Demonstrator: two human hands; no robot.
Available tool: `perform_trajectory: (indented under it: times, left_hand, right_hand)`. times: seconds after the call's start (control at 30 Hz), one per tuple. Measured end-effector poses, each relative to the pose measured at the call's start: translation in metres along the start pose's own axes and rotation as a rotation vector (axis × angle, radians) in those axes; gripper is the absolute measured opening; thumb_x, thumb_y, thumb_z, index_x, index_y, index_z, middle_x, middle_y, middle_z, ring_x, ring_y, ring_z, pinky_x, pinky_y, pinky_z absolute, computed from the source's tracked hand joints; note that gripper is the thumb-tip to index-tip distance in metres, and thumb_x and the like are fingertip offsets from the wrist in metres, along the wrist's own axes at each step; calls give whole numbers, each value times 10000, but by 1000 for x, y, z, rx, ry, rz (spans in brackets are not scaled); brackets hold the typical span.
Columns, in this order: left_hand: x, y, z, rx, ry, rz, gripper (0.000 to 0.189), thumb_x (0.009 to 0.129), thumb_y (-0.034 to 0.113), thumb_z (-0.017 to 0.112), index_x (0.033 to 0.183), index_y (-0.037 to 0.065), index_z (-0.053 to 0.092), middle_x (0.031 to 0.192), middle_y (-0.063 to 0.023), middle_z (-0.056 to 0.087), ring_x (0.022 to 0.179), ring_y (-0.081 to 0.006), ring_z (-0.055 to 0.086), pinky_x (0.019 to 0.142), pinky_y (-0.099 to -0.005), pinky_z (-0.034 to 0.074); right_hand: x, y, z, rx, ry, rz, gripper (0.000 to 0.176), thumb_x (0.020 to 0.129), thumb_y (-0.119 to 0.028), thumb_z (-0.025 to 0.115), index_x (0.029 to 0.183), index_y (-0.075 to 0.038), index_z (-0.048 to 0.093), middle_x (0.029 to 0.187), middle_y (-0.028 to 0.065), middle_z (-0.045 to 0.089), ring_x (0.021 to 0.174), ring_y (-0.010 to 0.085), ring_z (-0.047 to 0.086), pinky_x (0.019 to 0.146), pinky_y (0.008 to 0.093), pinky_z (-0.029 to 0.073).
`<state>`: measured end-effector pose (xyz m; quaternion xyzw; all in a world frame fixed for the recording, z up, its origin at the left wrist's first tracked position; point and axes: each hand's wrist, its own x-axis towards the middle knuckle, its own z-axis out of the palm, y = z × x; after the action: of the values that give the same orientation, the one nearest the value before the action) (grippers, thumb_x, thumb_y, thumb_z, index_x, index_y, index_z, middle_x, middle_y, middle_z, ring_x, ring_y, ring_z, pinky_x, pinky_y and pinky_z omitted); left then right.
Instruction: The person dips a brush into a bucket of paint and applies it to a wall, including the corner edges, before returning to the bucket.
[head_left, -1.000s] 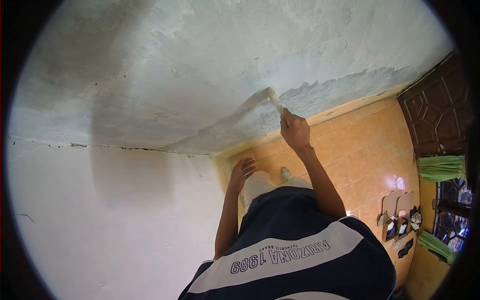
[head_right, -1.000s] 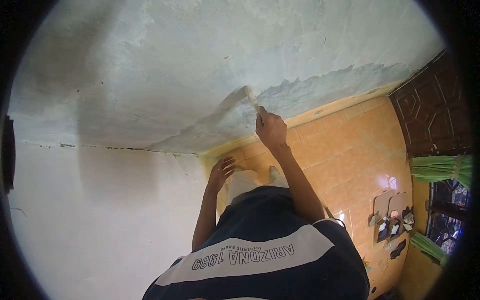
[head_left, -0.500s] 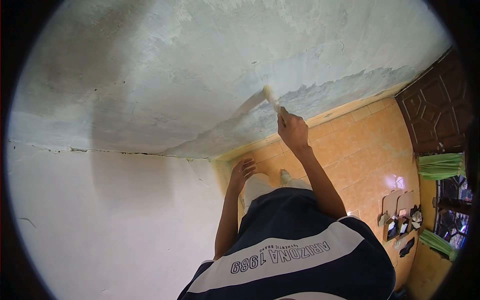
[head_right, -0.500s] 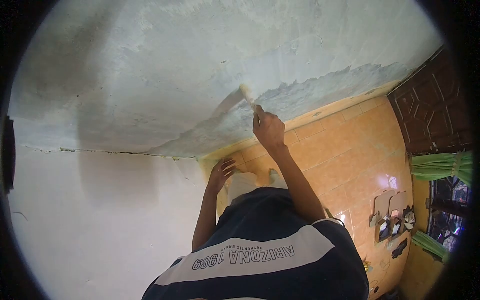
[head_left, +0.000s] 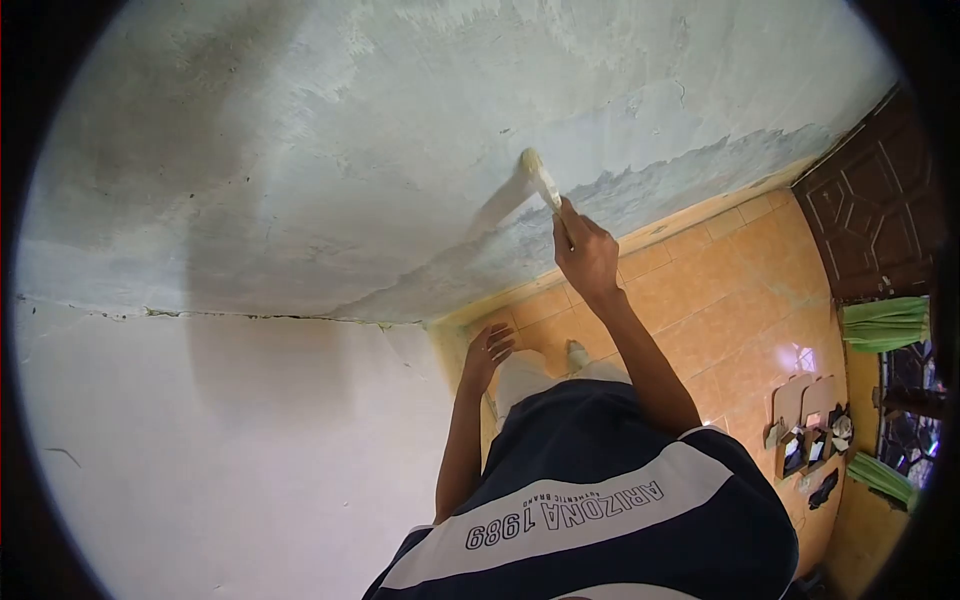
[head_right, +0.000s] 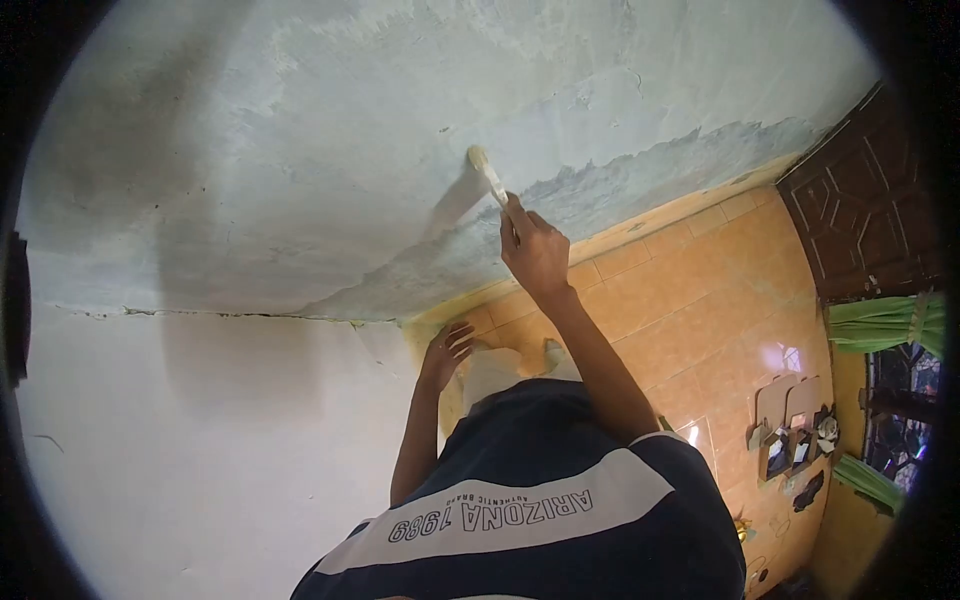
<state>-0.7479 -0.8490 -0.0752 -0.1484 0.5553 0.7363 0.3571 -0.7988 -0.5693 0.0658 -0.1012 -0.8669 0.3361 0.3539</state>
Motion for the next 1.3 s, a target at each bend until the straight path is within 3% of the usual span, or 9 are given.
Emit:
perform_trajectory:
  times: [0.3,0.47,0.57,0.7,0.77,1.0,1.1,1.17,1.3]
  left_hand:
    - [3,-1,-6,6,-14,0,506,1066,431,486,1384,41,540,1363,-126,602,1234,-265,593,1082,-410,454]
    - [5,-7,-9,-2,-7,1,495,1079,436,439,1365,52,563,1325,-112,630,1168,-242,611,1041,-396,459]
    - [5,-3,-6,-3,-10,12,493,1080,435,441,1366,52,563,1322,-109,632,1161,-238,617,1033,-391,460]
    - [7,2,1,26,1,20,491,1084,434,435,1364,51,563,1324,-108,631,1164,-237,615,1031,-386,461]
    - [5,2,0,29,3,30,489,1086,431,431,1362,51,564,1323,-108,631,1165,-237,615,1030,-385,462]
    - [2,-2,-13,-22,1,14,491,1079,440,447,1366,58,561,1335,-102,625,1166,-237,610,1043,-391,461]
    - [5,-4,-12,-18,1,7,498,1073,447,456,1372,62,559,1344,-101,620,1177,-238,603,1045,-393,459]
    - [6,-4,-11,-15,3,2,502,1071,450,460,1375,63,557,1347,-101,618,1184,-239,599,1046,-393,458]
    - [9,0,-4,-16,-2,12,502,1072,446,458,1381,61,554,1342,-104,619,1185,-241,600,1048,-393,457]
  right_hand:
    - [-30,12,-14,38,-228,158,194,956,-156,632,1101,-37,680,662,154,665,596,366,666,536,459,509]
    - [3,-24,-36,608,-188,419,267,980,-229,663,996,37,681,512,85,522,435,152,495,468,337,390]
    - [14,-11,-19,557,-241,431,299,1008,-266,649,983,28,696,523,-3,504,473,55,414,454,288,334]
    - [-7,29,16,426,-332,426,318,1008,-284,637,977,26,696,516,15,525,465,61,456,458,285,365]
    - [-24,37,20,401,-415,565,338,978,-293,646,958,37,714,551,117,619,465,191,587,504,377,450]
    - [-24,31,9,217,-386,464,309,968,-260,633,952,34,729,646,179,690,583,277,712,584,410,538]
    - [19,-12,-22,428,-364,547,294,976,-231,620,934,42,720,643,153,693,521,228,675,542,380,521]
    - [34,-30,-34,577,-385,580,347,1025,-270,602,968,57,703,575,40,629,413,80,490,433,288,399]
    - [39,-54,-49,695,-342,547,354,1043,-280,587,971,51,692,551,17,584,410,59,447,419,268,357]
